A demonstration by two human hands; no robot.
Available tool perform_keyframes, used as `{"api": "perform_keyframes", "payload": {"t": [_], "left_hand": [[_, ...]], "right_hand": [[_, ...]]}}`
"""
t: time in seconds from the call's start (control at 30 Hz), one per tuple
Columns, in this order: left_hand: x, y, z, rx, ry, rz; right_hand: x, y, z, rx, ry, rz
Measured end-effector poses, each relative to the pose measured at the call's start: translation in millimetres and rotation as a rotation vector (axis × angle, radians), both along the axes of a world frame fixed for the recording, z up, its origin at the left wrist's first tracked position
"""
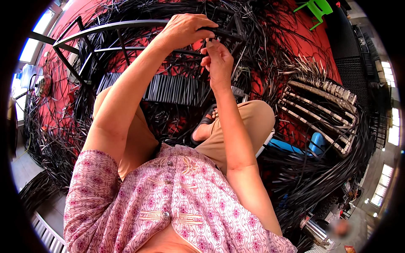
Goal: The person sits on the floor and organizes a large bundle of black cables. They use a handheld power tool to secure the cables to a metal frame, repeatedly picking up the tool, applying it, and then setting it down to adjust the wires.
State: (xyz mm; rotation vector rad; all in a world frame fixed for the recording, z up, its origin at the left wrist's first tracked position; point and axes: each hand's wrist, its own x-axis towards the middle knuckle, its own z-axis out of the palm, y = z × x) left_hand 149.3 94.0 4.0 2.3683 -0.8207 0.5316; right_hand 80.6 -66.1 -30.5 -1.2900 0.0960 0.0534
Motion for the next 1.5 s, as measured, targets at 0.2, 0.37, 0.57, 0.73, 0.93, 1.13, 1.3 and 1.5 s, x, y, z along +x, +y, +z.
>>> {"api": "perform_keyframes", "payload": {"t": [0.2,0.37,0.57,0.73,0.93,1.13,1.3,1.5], "left_hand": [[4,7,-5,0.013,-0.062,-0.067],[-3,4,1,0.058,-0.026,-0.023],[-3,4,3,0.073,-0.045,-0.012],[0,1,2,0.082,-0.04,0.005],[-16,-8,2,0.049,-0.038,0.102],[-15,-7,-8,0.047,-0.114,0.09],[-17,-5,-6,0.066,-0.116,0.06],[-17,-4,-7,0.026,-0.125,0.058]], "right_hand": [[-7,-5,26,-0.067,-0.053,-0.074],[-8,-8,44,0.093,0.055,-0.06],[-9,5,5,0.125,0.037,-0.135],[2,13,-14,0.063,0.013,-0.161],[-2,23,-14,-0.017,-0.016,-0.218],[-5,20,-13,-0.157,-0.042,-0.149],[-10,23,-18,-0.173,-0.08,-0.125],[-2,28,-20,-0.095,-0.079,-0.103]]}}
